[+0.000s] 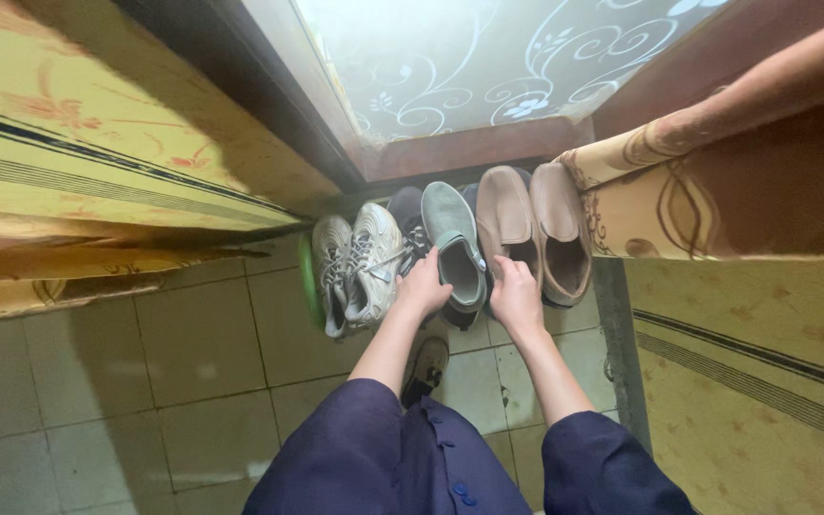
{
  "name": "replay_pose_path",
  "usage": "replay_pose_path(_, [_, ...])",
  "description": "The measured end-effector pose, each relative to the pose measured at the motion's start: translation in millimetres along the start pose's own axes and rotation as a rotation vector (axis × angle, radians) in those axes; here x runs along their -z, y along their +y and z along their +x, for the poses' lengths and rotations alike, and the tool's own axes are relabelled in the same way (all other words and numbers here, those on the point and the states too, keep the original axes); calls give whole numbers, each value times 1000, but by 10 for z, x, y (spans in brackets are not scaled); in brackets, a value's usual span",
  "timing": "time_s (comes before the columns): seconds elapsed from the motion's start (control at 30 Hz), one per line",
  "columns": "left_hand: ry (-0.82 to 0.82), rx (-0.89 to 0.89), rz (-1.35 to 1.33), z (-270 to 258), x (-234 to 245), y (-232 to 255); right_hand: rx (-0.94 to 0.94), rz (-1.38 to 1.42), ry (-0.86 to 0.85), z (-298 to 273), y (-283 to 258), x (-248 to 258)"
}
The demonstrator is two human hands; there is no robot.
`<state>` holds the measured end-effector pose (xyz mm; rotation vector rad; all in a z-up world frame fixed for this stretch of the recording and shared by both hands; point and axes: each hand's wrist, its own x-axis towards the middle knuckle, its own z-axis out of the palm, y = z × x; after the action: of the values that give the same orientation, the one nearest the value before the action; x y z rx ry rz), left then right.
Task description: The person removes shoes from a wooden bench and a green shoe rack, then places them back in a more organized arrangement. The person handles sneakers, sandals, and slip-on shoes, moving them between the bench and the rack.
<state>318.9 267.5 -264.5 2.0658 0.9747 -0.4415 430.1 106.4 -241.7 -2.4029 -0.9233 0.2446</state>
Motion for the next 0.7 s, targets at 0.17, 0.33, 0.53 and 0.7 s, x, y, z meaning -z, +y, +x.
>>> replay_pose_path(0.17, [49,-94,-35,-302,130,58,-73,69,45,-258,-66,249])
replay_pose_path(0.33, [76,-206,20,-682,192,76,-221,182,19,-608,-368,476])
replay_pose_path(0.53, [147,-440,183,-1303,315,17,-132,231,83,-1108,-784,619])
replay_pose_path(0.7, [337,-732,314,-1964,723,102,95,242,231,-1433,-1259,876])
